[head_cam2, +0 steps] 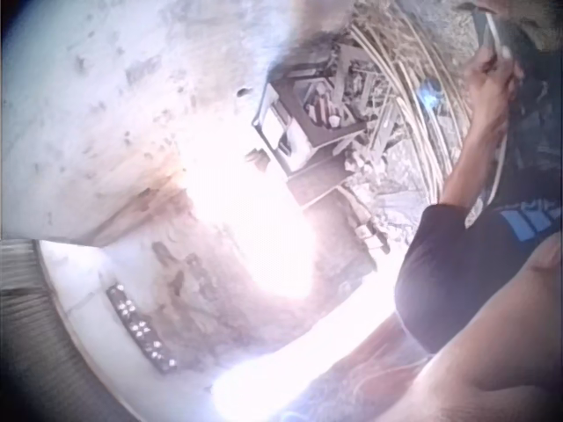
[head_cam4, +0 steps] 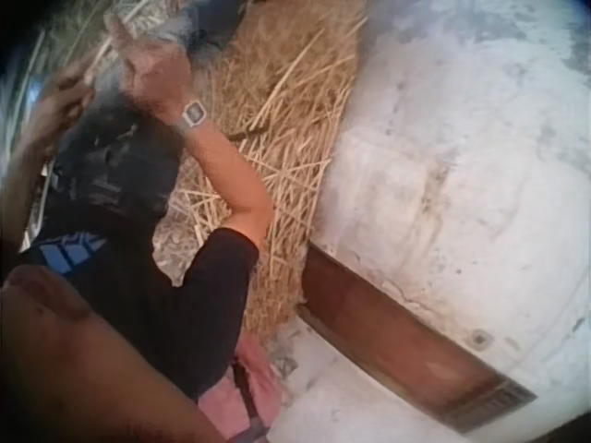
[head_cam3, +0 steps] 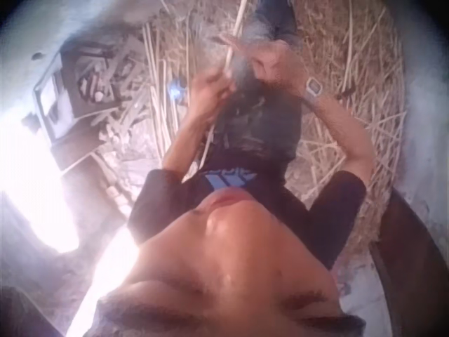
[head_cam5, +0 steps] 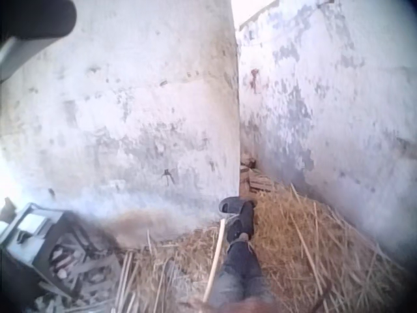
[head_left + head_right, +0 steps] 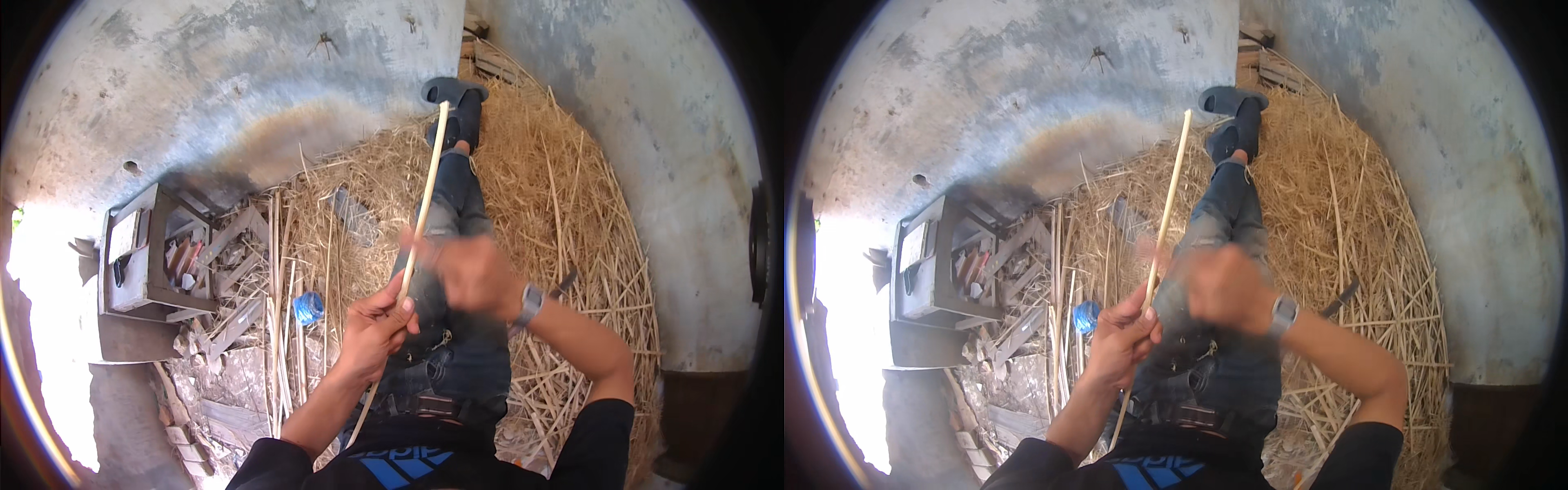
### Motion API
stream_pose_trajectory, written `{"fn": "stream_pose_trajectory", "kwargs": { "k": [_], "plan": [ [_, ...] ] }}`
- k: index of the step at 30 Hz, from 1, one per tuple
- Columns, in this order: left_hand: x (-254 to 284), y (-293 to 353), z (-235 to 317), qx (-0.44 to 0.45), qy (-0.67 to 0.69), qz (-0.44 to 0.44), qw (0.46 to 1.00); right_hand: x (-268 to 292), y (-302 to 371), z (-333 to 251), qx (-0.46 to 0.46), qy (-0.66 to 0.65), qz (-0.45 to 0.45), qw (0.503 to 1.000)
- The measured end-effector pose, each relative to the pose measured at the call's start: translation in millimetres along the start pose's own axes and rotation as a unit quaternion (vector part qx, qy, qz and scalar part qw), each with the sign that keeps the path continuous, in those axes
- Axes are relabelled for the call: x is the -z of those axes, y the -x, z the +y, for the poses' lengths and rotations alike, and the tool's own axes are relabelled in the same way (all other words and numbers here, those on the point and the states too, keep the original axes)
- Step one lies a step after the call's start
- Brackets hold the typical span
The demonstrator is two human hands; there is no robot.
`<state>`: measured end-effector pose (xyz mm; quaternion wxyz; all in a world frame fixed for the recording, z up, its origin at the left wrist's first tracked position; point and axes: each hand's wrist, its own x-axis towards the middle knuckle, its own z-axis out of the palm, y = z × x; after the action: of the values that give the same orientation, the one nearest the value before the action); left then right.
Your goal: The person shapes a wood stick by removing thin shavings from its surface using a handheld blade and a larger machete while sitting on a straw-covered floor.
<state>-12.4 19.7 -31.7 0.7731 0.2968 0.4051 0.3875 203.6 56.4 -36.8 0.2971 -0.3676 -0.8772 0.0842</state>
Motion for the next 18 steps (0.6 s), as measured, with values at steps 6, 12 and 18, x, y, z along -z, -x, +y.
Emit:
{"fn": "stream_pose_trajectory", "kwargs": {
  "k": [6,12,18],
  "plan": [
    [1.7,2.7,-3.1,-0.010,-0.004,0.001,1.000,16.3,-13.0,15.0,-0.054,0.014,0.054,0.997],
    [9.9,4.0,-3.4,0.042,-0.031,0.000,0.999,13.1,-5.5,-1.5,0.011,0.003,-0.017,1.000],
    [6.3,12.4,0.4,0.050,0.006,-0.043,0.998,23.9,-38.3,37.3,-0.030,0.035,0.159,0.986]
  ]
}}
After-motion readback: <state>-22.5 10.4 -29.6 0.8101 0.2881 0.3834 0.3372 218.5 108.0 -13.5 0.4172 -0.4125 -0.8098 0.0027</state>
